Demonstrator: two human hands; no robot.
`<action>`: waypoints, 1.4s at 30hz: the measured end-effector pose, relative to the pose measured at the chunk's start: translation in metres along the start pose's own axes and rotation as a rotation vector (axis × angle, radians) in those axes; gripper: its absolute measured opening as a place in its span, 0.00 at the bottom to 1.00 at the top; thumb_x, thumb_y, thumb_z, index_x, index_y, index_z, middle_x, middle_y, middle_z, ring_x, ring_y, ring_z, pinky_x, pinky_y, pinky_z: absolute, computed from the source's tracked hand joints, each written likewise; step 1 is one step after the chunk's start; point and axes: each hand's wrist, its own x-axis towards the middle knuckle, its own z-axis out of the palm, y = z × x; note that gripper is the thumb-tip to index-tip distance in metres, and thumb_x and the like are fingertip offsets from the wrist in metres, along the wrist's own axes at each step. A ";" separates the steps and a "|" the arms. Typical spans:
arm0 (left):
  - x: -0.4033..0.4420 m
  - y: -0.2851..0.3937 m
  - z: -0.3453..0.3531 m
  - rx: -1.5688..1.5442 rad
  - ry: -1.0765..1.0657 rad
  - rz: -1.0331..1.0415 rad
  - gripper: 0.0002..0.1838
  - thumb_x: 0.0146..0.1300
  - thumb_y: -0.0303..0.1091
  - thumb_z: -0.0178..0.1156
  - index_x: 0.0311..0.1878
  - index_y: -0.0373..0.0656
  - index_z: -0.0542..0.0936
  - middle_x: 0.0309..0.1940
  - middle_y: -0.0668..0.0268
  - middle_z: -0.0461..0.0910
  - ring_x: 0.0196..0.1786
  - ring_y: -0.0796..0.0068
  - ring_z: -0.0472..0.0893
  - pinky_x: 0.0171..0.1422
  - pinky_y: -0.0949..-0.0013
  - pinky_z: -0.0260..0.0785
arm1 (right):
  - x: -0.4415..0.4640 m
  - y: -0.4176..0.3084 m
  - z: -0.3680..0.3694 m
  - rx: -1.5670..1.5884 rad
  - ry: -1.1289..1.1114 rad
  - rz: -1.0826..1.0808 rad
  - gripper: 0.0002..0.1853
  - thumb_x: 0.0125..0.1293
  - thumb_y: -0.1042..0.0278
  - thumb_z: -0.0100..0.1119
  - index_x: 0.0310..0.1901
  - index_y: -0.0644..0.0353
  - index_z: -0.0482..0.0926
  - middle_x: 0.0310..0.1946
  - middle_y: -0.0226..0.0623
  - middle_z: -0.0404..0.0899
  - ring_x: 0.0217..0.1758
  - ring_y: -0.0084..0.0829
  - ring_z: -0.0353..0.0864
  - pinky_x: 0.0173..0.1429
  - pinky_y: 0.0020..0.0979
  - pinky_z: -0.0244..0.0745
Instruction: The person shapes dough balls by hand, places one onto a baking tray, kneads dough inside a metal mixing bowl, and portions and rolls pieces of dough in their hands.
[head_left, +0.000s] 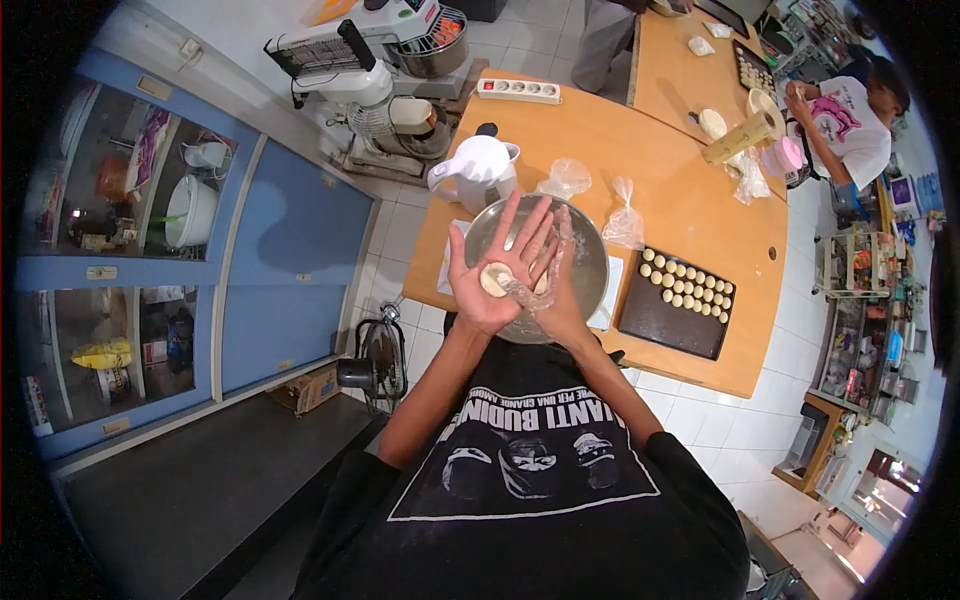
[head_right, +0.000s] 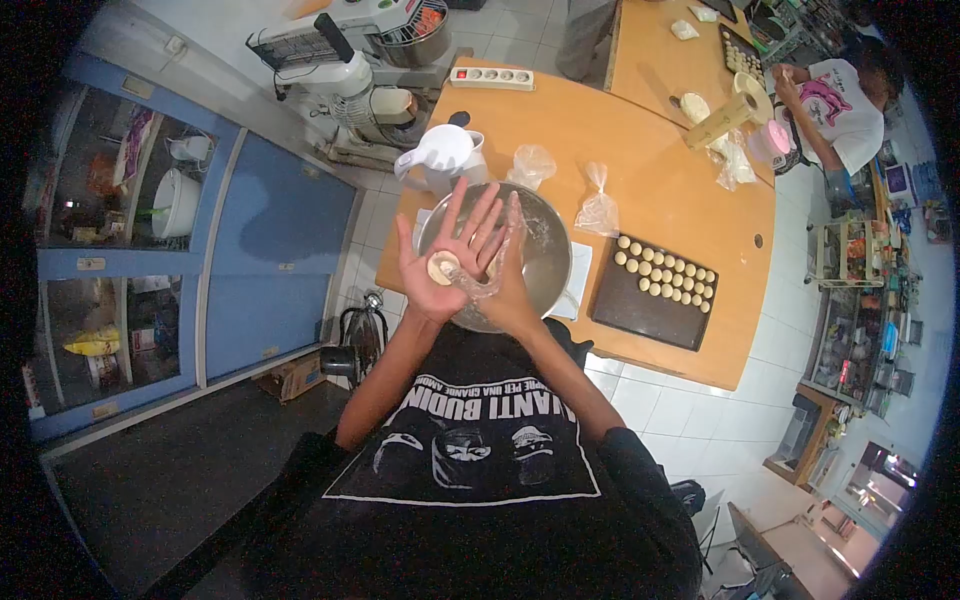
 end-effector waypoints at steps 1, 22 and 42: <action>0.000 -0.001 0.002 0.014 0.008 -0.010 0.53 0.69 0.80 0.41 0.87 0.56 0.49 0.87 0.53 0.42 0.88 0.57 0.44 0.90 0.54 0.37 | -0.001 0.001 0.001 0.000 0.004 0.003 0.72 0.56 0.54 0.82 0.83 0.64 0.30 0.86 0.54 0.32 0.89 0.52 0.32 0.88 0.50 0.33; 0.003 -0.003 0.009 0.239 -0.015 0.062 0.55 0.69 0.83 0.34 0.87 0.51 0.49 0.87 0.54 0.45 0.88 0.58 0.45 0.88 0.57 0.44 | 0.007 -0.001 0.011 -0.221 0.054 -0.113 0.71 0.53 0.48 0.82 0.83 0.66 0.36 0.85 0.54 0.35 0.89 0.54 0.35 0.87 0.53 0.37; -0.002 0.004 0.003 0.183 0.068 -0.012 0.56 0.67 0.84 0.38 0.87 0.55 0.48 0.86 0.55 0.48 0.86 0.57 0.53 0.87 0.54 0.48 | 0.008 -0.005 0.008 -0.164 0.177 -0.170 0.52 0.62 0.54 0.75 0.82 0.60 0.54 0.82 0.60 0.45 0.87 0.61 0.41 0.85 0.60 0.43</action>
